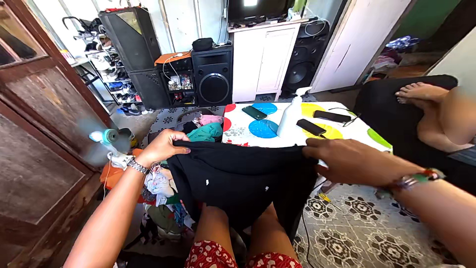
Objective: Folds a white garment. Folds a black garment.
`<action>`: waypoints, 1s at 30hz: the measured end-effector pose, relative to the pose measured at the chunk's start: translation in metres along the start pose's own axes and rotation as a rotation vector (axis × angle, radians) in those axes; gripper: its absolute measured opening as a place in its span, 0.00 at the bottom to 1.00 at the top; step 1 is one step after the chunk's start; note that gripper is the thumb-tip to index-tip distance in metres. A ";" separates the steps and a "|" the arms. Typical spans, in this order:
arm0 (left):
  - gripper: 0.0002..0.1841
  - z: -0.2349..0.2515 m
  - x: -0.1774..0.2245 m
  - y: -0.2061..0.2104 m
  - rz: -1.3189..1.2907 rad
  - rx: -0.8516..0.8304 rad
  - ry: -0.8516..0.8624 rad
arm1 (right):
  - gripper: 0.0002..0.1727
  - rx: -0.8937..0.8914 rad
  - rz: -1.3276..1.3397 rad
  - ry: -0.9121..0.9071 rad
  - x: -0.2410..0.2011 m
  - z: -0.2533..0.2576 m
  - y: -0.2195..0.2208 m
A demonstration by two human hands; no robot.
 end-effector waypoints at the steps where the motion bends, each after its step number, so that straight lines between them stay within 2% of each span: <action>1: 0.07 0.004 0.011 -0.012 0.059 0.051 0.030 | 0.10 0.038 0.056 -0.004 0.007 0.000 -0.018; 5: 0.08 -0.009 0.073 -0.070 0.061 0.458 0.274 | 0.17 0.627 0.193 -0.156 0.008 -0.024 -0.121; 6: 0.09 -0.015 0.084 -0.072 0.015 0.545 0.326 | 0.17 0.739 0.260 -0.149 0.006 -0.029 -0.133; 7: 0.09 -0.017 0.087 -0.066 -0.021 0.584 0.333 | 0.14 0.775 0.345 -0.141 0.006 -0.027 -0.131; 9: 0.08 -0.009 0.068 -0.038 -0.098 0.508 0.204 | 0.09 0.722 0.596 -0.157 0.010 -0.011 -0.101; 12: 0.15 -0.005 0.023 -0.026 -0.173 0.434 0.055 | 0.11 0.576 0.764 0.033 0.054 -0.003 -0.060; 14: 0.16 -0.004 0.001 -0.029 -0.089 0.421 0.036 | 0.18 0.543 0.638 0.172 0.084 -0.011 -0.046; 16: 0.11 0.006 -0.010 -0.016 0.085 0.339 -0.002 | 0.11 0.513 0.503 0.230 0.102 -0.016 -0.034; 18: 0.09 0.023 -0.016 0.000 0.293 0.282 -0.070 | 0.12 0.481 0.380 0.293 0.112 -0.017 -0.030; 20: 0.13 0.046 -0.023 0.011 0.454 0.237 -0.182 | 0.13 0.498 0.308 0.364 0.125 -0.023 -0.032; 21: 0.14 0.059 -0.025 0.014 0.476 0.221 -0.212 | 0.13 0.522 0.291 0.406 0.132 -0.029 -0.037; 23: 0.12 0.074 -0.015 0.012 0.415 0.280 -0.162 | 0.15 0.601 0.284 0.463 0.135 -0.047 -0.057; 25: 0.10 0.078 0.004 0.008 0.293 0.374 -0.033 | 0.17 0.702 0.319 0.457 0.113 -0.072 -0.086; 27: 0.08 0.074 0.013 0.009 0.134 0.379 0.050 | 0.12 0.754 0.413 0.331 0.074 -0.096 -0.100; 28: 0.07 0.069 0.013 0.013 0.031 0.356 0.068 | 0.10 0.735 0.551 0.196 0.046 -0.104 -0.097; 30: 0.07 0.050 0.001 0.025 -0.139 0.274 0.035 | 0.08 0.550 0.771 -0.058 -0.029 -0.109 -0.070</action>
Point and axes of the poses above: each hand's wrist, its own z-axis towards the middle knuckle, its own y-axis out of the palm, x = y × z, the point moved 10 cm from there along z, towards the middle knuckle, and after that the axes turned 1 degree about y, right-handed, at the moved point
